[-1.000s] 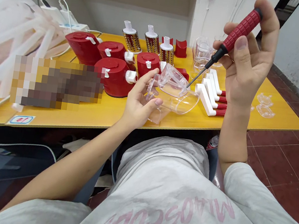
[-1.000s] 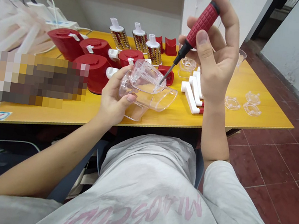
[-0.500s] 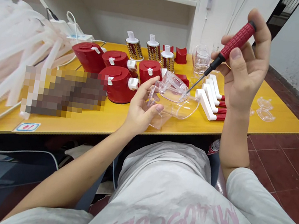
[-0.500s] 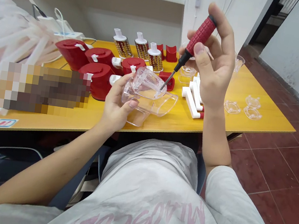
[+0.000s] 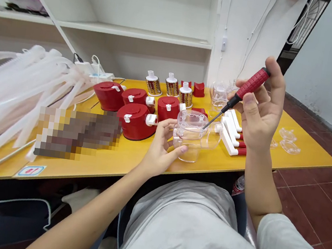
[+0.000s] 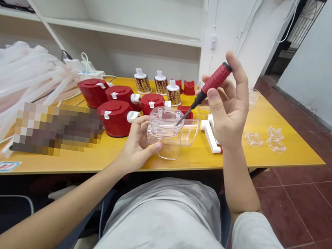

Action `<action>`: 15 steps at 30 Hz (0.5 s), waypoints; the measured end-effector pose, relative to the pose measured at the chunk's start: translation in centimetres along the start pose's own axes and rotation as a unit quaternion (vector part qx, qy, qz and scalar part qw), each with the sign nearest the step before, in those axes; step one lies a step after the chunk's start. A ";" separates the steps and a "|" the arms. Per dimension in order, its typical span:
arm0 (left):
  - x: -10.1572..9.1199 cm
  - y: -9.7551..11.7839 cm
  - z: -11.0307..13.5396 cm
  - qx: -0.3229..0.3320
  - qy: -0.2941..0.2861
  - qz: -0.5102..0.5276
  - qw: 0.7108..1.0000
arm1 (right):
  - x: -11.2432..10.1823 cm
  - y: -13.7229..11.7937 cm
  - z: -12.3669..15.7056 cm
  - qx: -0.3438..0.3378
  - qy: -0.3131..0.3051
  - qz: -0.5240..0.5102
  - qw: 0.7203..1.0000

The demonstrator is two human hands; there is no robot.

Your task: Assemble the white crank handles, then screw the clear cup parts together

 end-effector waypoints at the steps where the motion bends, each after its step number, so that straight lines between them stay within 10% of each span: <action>1: 0.1 0.0 0.0 -0.020 -0.006 0.013 1.000 | 0.3 -0.2 0.1 -0.004 -0.009 -0.002 1.000; 7: 0.4 0.2 0.1 -0.075 -0.024 0.049 0.996 | 1.3 -0.7 0.1 -0.002 0.003 -0.015 1.000; 15: 0.4 0.3 0.1 -0.085 -0.061 0.054 0.993 | 3.1 -2.3 -2.8 -0.007 -0.156 -0.004 0.988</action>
Point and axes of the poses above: each hand's wrist, its own z-axis away from the middle knuckle, its own x-axis out of the palm, y = z × x, the point moved 3 cm from there along -z, towards the middle knuckle, and after that the axes turned 5 degrees about -x, right-handed, at the moved point
